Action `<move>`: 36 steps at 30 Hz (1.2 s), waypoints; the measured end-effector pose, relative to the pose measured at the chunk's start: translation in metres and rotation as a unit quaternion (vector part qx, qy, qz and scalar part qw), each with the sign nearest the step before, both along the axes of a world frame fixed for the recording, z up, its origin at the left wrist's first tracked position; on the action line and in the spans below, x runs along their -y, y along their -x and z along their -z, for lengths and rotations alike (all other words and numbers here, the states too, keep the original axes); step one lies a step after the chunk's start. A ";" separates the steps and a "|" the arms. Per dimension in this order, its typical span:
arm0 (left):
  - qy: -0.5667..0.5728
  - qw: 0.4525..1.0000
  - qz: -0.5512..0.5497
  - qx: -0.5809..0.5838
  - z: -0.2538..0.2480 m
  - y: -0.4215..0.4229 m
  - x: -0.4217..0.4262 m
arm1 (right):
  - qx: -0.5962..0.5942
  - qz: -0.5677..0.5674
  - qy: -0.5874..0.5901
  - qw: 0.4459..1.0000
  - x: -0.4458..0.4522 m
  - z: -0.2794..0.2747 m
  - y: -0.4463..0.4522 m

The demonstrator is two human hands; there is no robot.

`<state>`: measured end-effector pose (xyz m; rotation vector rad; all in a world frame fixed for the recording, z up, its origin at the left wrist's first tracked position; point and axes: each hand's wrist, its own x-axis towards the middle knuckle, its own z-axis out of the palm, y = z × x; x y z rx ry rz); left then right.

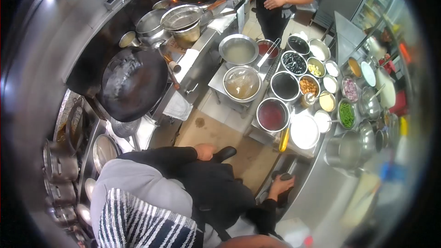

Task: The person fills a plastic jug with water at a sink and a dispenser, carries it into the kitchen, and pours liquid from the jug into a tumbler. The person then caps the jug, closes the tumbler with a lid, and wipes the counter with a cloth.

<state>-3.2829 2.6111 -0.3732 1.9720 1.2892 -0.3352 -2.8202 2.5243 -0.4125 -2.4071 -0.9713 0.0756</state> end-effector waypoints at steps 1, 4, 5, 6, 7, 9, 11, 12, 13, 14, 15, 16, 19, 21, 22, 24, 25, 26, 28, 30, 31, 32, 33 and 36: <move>-0.009 1.000 0.001 0.005 -0.010 -0.008 0.000 | 0.005 0.001 -0.009 1.000 0.006 -0.019 0.015; 0.011 0.999 0.011 0.043 -0.047 -0.028 0.008 | -0.108 -0.103 0.015 0.989 0.027 -0.079 0.050; 0.000 0.996 -0.022 0.085 -0.049 -0.032 0.013 | -0.116 -0.154 0.020 0.981 0.033 -0.099 0.059; -0.010 0.990 -0.057 0.127 -0.052 -0.038 0.018 | -0.123 -0.207 0.027 0.970 0.038 -0.116 0.066; -0.030 0.979 -0.135 0.147 -0.070 -0.045 0.019 | -0.123 -0.229 0.027 0.965 0.042 -0.130 0.071; -0.141 0.922 -0.258 0.251 -0.083 -0.051 0.005 | -0.128 -0.261 0.022 0.957 0.049 -0.150 0.078; -0.167 0.862 -0.373 0.299 -0.112 -0.038 -0.047 | -0.117 -0.335 -0.011 0.935 0.059 -0.152 0.076; -0.268 0.814 -0.366 0.362 -0.140 -0.028 -0.077 | -0.115 -0.337 -0.005 0.934 0.065 -0.157 0.074; -0.209 0.787 -0.415 0.406 -0.172 -0.009 -0.105 | -0.118 -0.348 -0.002 0.930 0.067 -0.162 0.075; -0.214 0.762 -0.448 0.417 -0.196 0.010 -0.138 | -0.120 -0.359 -0.004 0.926 0.064 -0.169 0.079; -0.222 0.731 -0.473 0.440 -0.219 0.028 -0.170 | -0.121 -0.355 0.007 0.927 0.065 -0.183 0.084; -0.228 0.699 -0.496 0.462 -0.240 0.044 -0.197 | -0.119 -0.355 0.006 0.927 0.066 -0.188 0.084; -0.258 0.815 -0.396 0.336 -0.276 0.063 -0.222 | -0.091 -0.380 -0.010 0.920 0.066 -0.201 0.083; -0.270 0.888 -0.249 0.277 -0.282 0.035 -0.195 | -0.079 -0.379 -0.018 0.922 0.060 -0.218 0.089; -0.262 0.912 -0.149 0.277 -0.260 0.012 -0.172 | -0.071 -0.384 -0.026 0.920 0.061 -0.230 0.092; -0.112 0.942 -0.003 0.315 -0.250 -0.035 -0.108 | -0.065 -0.366 -0.022 0.928 0.056 -0.262 0.107; -0.071 0.946 0.046 0.314 -0.250 -0.058 -0.075 | -0.062 -0.363 -0.028 0.929 0.050 -0.279 0.117; -0.171 0.909 0.130 0.358 -0.214 -0.079 -0.053 | -0.061 -0.353 -0.022 0.934 0.045 -0.295 0.129; -0.148 0.919 0.136 0.338 -0.244 -0.103 -0.012 | -0.058 -0.349 -0.037 0.935 0.037 -0.327 0.150; -0.171 0.913 0.088 0.360 -0.243 -0.120 0.006 | -0.050 -0.349 -0.035 0.935 0.029 -0.345 0.164; -0.158 0.912 0.071 0.373 -0.252 -0.121 0.010 | -0.043 -0.358 -0.045 0.932 0.024 -0.352 0.171; -0.152 0.911 0.072 0.375 -0.248 -0.122 0.011 | -0.043 -0.355 -0.040 0.933 0.020 -0.360 0.181; -0.160 0.893 0.051 0.418 -0.245 -0.123 0.014 | -0.061 -0.347 -0.038 0.935 0.017 -0.367 0.191; -0.170 0.861 0.033 0.479 -0.235 -0.112 0.012 | -0.076 -0.341 -0.021 0.937 0.013 -0.371 0.210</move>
